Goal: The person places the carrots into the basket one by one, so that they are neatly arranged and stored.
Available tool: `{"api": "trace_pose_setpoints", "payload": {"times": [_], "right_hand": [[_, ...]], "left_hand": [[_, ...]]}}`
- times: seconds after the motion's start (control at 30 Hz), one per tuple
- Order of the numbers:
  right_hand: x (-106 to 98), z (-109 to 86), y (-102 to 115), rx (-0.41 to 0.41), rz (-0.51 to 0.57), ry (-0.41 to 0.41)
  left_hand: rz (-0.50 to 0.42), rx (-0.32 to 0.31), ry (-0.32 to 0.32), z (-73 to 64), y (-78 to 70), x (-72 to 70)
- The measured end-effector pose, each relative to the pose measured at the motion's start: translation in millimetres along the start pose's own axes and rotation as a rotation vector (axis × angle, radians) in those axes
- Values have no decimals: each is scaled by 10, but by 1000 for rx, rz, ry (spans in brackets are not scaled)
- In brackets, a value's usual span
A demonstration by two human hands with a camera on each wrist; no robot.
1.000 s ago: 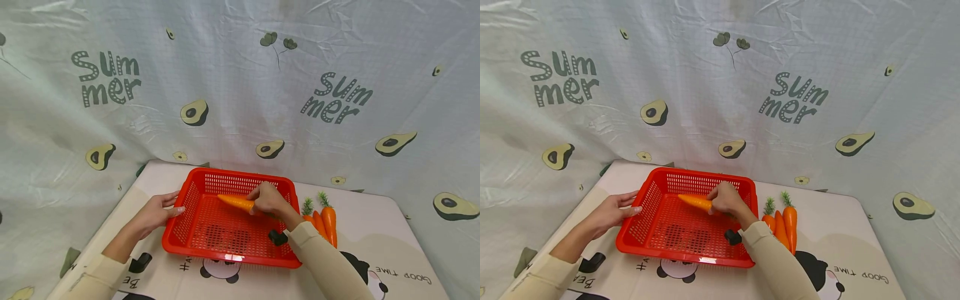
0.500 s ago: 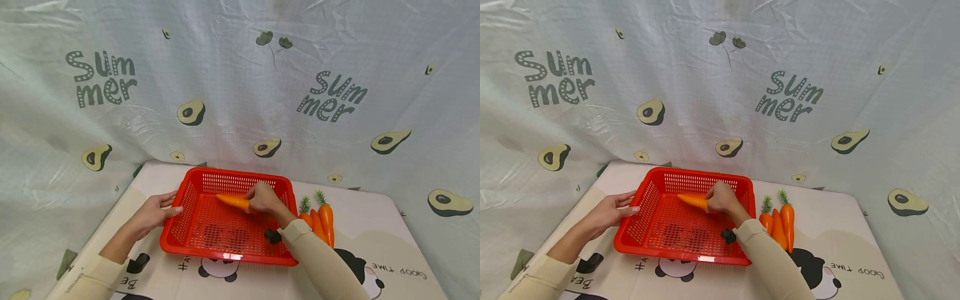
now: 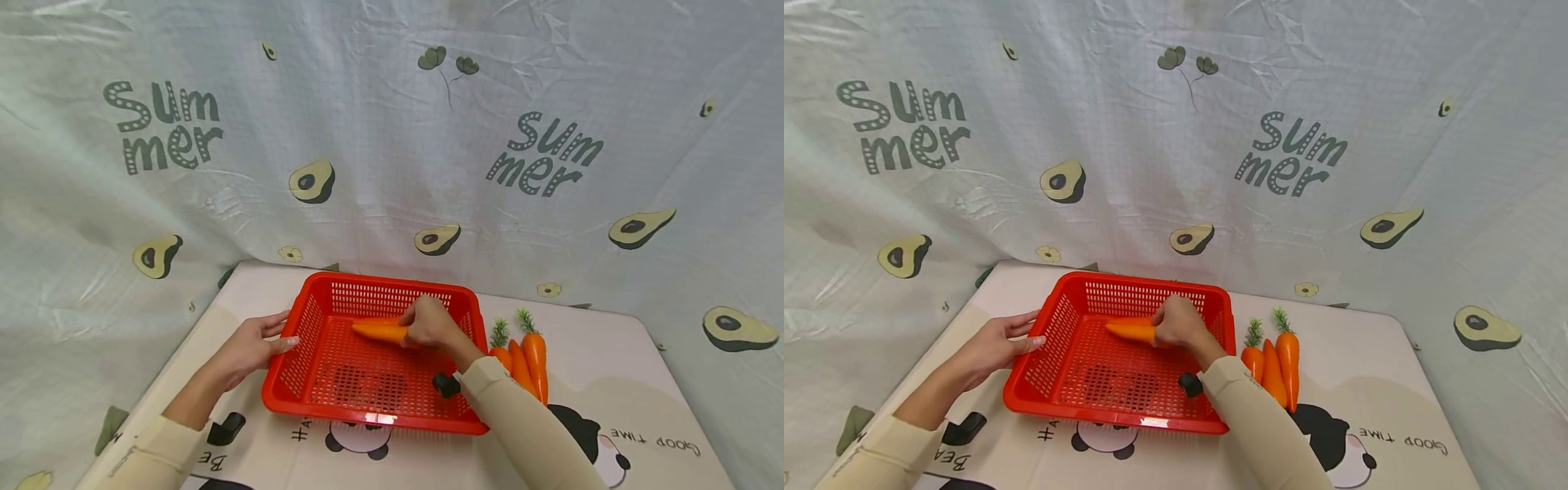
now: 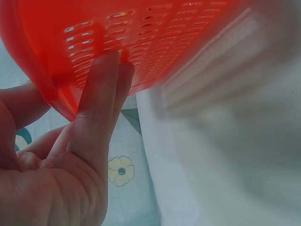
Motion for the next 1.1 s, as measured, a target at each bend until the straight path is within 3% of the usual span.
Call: {"api": "trace_pose_setpoints", "payload": {"times": [0.4, 0.63, 1.1], "right_hand": [[39, 0, 15, -29, -15, -11], [44, 2, -37, 20, -30, -9], [101, -51, -11, -90, -160, 21]], "left_hand": [[4, -6, -21, -16, 13, -30], [-7, -3, -14, -23, 3, -15], [4, -3, -11, -23, 1, -4]]}}
Point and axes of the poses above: each hand's wrist, its own z-axis towards the middle knuckle, its own x-axis out of the palm, y = z × x, the point moved 7 cm from there along z, towards the middle knuckle, and after that the axes turned 15 degrees about -y, right-handed, at the moved point
